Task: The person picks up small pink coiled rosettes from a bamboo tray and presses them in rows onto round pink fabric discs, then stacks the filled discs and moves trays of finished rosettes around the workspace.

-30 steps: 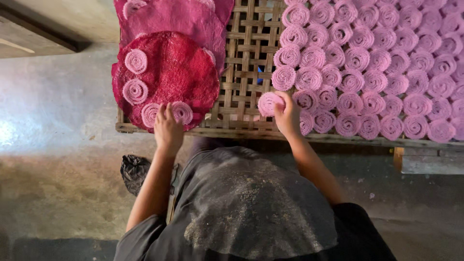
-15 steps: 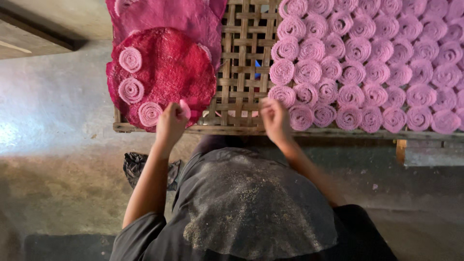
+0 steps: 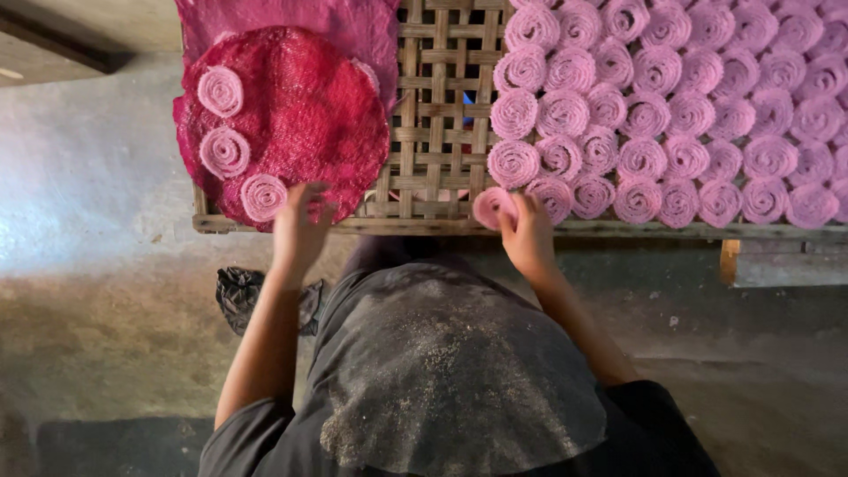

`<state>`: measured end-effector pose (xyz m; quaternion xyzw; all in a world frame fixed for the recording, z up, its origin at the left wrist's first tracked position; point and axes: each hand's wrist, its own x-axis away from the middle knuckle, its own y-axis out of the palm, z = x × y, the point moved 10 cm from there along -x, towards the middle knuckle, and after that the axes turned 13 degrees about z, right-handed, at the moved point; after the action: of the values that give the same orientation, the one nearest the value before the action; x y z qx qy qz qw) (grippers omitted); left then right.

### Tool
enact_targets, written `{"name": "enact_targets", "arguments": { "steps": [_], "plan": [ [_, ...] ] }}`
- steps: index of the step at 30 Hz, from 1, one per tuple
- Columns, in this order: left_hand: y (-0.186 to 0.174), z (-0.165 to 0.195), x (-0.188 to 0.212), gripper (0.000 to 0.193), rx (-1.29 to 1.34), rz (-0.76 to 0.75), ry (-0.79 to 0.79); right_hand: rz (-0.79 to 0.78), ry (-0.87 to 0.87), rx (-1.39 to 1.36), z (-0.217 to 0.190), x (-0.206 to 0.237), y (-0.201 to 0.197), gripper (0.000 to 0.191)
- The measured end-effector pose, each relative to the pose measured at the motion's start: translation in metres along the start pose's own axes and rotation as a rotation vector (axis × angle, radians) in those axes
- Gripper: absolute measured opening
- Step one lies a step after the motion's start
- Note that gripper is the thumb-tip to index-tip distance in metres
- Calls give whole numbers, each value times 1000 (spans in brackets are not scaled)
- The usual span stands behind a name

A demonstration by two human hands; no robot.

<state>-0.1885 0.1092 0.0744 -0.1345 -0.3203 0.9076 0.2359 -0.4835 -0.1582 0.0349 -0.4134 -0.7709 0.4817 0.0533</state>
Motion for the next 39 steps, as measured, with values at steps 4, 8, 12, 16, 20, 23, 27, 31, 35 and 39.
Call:
{"name": "enact_targets", "arguments": {
  "steps": [4, 8, 12, 16, 20, 23, 27, 31, 35, 39],
  "plan": [
    [-45, -49, -9, 23, 76, 247, -43, 134, 6, 19, -18, -5, -23, 47],
    [-72, -78, -46, 37, -229, 446, 37, 246, -80, 129, -54, -24, -49, 61],
    [-85, -101, -116, 43, -467, 530, -42, 192, -171, -13, -100, -56, -33, 56],
    [-79, -111, -156, 24, -450, 490, -204, 98, -234, -213, -158, -93, 21, 44],
    [-79, -95, -179, 15, -190, 569, -116, -124, -125, -533, -212, -133, 106, 30],
    [-53, -49, -186, 22, 157, 480, 26, -449, 335, -1044, -225, -168, 197, 32],
    [-17, 26, -169, 43, 358, 111, 265, -552, 774, -1307, -189, -209, 261, 24],
    [-68, -4, -148, 44, 71, 155, 189, -290, 526, -945, -100, -297, 237, 18],
    [-106, -87, -118, 51, -278, 93, -15, 58, 270, -512, -14, -399, 159, 14],
    [-93, -145, -91, 45, -397, 25, -190, 68, 381, -575, 23, -453, 137, 20]
  ]
}}
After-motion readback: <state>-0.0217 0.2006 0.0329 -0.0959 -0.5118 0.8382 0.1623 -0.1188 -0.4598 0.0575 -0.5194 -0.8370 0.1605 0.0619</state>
